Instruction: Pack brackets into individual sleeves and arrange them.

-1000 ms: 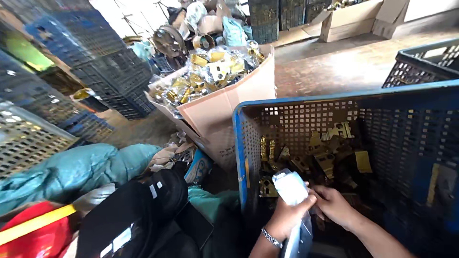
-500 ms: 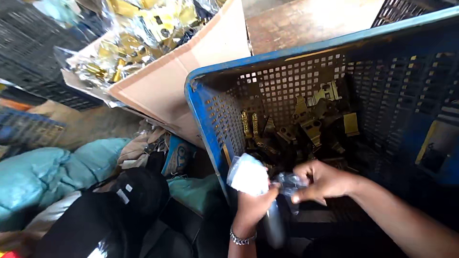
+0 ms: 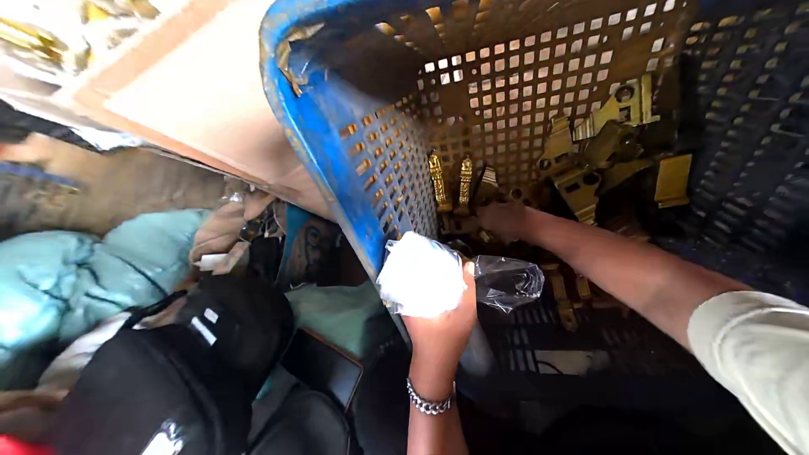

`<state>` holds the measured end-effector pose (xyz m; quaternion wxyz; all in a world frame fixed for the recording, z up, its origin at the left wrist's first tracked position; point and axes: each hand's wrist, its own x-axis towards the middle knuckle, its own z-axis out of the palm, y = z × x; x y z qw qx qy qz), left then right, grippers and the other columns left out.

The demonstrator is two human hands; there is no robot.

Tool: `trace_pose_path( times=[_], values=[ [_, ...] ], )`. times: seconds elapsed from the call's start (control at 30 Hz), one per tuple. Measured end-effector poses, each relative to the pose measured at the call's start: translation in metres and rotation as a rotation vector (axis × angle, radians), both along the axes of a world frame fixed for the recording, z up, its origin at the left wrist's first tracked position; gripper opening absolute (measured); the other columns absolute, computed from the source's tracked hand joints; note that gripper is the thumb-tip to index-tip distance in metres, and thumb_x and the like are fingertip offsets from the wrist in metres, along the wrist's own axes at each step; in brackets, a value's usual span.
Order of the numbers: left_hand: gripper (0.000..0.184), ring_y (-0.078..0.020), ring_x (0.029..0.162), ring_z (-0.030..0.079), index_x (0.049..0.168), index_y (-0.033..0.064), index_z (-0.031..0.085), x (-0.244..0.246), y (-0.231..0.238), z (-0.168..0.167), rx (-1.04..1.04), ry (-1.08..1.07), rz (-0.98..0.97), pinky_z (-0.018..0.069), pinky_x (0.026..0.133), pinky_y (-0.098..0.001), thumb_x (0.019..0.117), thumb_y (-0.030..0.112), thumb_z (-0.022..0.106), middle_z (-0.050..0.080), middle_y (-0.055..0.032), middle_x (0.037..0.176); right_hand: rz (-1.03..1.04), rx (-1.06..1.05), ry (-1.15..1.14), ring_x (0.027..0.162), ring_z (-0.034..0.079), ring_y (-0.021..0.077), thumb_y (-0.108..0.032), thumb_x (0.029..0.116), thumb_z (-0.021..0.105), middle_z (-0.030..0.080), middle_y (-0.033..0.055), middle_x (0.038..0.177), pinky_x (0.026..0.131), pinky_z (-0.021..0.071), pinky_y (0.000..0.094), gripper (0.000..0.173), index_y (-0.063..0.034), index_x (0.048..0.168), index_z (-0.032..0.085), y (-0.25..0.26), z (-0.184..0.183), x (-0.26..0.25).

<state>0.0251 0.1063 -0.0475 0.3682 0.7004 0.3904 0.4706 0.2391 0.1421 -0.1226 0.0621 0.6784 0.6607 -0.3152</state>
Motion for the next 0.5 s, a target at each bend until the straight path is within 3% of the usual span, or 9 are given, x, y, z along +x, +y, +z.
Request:
trace_pose_path(
  times=[0.1, 0.17, 0.2, 0.27, 0.33, 0.4, 0.47, 0.5],
  values=[
    [0.058, -0.0016, 0.093, 0.067, 0.114, -0.0204, 0.053, 0.004, -0.004, 0.001, 0.044, -0.057, 0.015, 0.0567, 0.087, -0.0190, 0.0743, 0.010, 0.083, 0.069, -0.0108, 0.097, -0.069, 0.444, 0.111, 0.118, 0.060, 0.0478, 0.004, 0.0840, 0.077, 0.062, 0.0277, 0.126, 0.093, 0.0522, 0.0643, 0.035, -0.0004, 0.118, 0.072, -0.044, 0.035, 0.023],
    [0.056, -0.0037, 0.092, 0.068, 0.111, -0.0201, 0.057, 0.004, -0.005, -0.001, 0.066, -0.009, 0.041, 0.0560, 0.087, -0.0197, 0.0740, 0.012, 0.084, 0.070, -0.0144, 0.096, -0.384, 0.839, 0.342, 0.103, 0.067, 0.0372, -0.004, 0.0836, 0.080, 0.063, 0.0274, 0.117, 0.087, 0.0580, 0.0523, 0.028, 0.0050, 0.109, 0.070, -0.089, 0.060, 0.030],
    [0.056, -0.0056, 0.092, 0.069, 0.112, -0.0193, 0.059, 0.005, -0.006, -0.002, 0.065, 0.033, 0.053, 0.0561, 0.087, -0.0215, 0.0743, 0.014, 0.084, 0.071, -0.0163, 0.097, -0.602, 0.913, 0.539, 0.101, 0.067, 0.0274, -0.009, 0.0911, 0.075, 0.059, 0.0217, 0.122, 0.086, 0.0598, 0.0427, 0.030, 0.0062, 0.115, 0.065, -0.111, 0.077, 0.027],
    [0.063, -0.0099, 0.095, 0.069, 0.118, -0.0190, 0.058, 0.009, -0.012, -0.003, 0.048, 0.065, 0.051, 0.0556, 0.090, -0.0260, 0.0732, 0.017, 0.085, 0.071, -0.0195, 0.101, -0.974, 0.897, 1.099, 0.104, 0.068, 0.0123, -0.024, 0.1013, 0.060, 0.064, -0.0005, 0.122, 0.090, 0.0594, 0.0328, 0.033, -0.0111, 0.131, 0.054, -0.147, 0.106, 0.009],
    [0.069, -0.0076, 0.097, 0.068, 0.124, -0.0174, 0.054, 0.017, -0.027, -0.001, -0.097, -0.030, 0.014, 0.0553, 0.091, -0.0247, 0.0707, 0.012, 0.086, 0.070, -0.0159, 0.105, -1.071, 0.770, 1.400, 0.107, 0.068, 0.0142, -0.039, 0.0972, 0.060, 0.067, -0.0021, 0.118, 0.091, 0.0592, 0.0376, 0.045, -0.0197, 0.136, 0.048, -0.172, 0.116, -0.021],
    [0.062, -0.0049, 0.091, 0.067, 0.123, -0.0130, 0.050, 0.027, -0.047, 0.008, -0.361, -0.250, -0.020, 0.0572, 0.084, -0.0225, 0.0694, -0.003, 0.079, 0.067, -0.0091, 0.100, -1.044, 0.694, 1.516, 0.102, 0.070, 0.0173, -0.028, 0.1018, 0.054, 0.068, 0.0040, 0.113, 0.089, 0.0604, 0.0398, 0.039, -0.0108, 0.136, 0.046, -0.183, 0.114, -0.053],
    [0.035, -0.0044, 0.074, 0.065, 0.112, -0.0033, 0.053, 0.034, -0.064, 0.023, -0.628, -0.521, -0.022, 0.0582, 0.069, -0.0218, 0.0808, -0.014, 0.065, 0.066, -0.0030, 0.085, -0.995, 0.813, 1.517, 0.092, 0.073, 0.0159, -0.013, 0.1045, 0.048, 0.071, 0.0047, 0.106, 0.083, 0.0634, 0.0364, 0.026, -0.0044, 0.129, 0.047, -0.186, 0.115, -0.073],
    [0.020, -0.0060, 0.064, 0.063, 0.104, -0.0010, 0.055, 0.034, -0.068, 0.034, -0.759, -0.631, -0.027, 0.0572, 0.061, -0.0217, 0.0893, -0.014, 0.058, 0.065, -0.0032, 0.077, -0.913, 0.956, 1.399, 0.093, 0.073, 0.0117, -0.005, 0.1011, 0.053, 0.071, 0.0023, 0.106, 0.084, 0.0636, 0.0325, 0.026, 0.0001, 0.126, 0.049, -0.188, 0.113, -0.078]
  ],
)
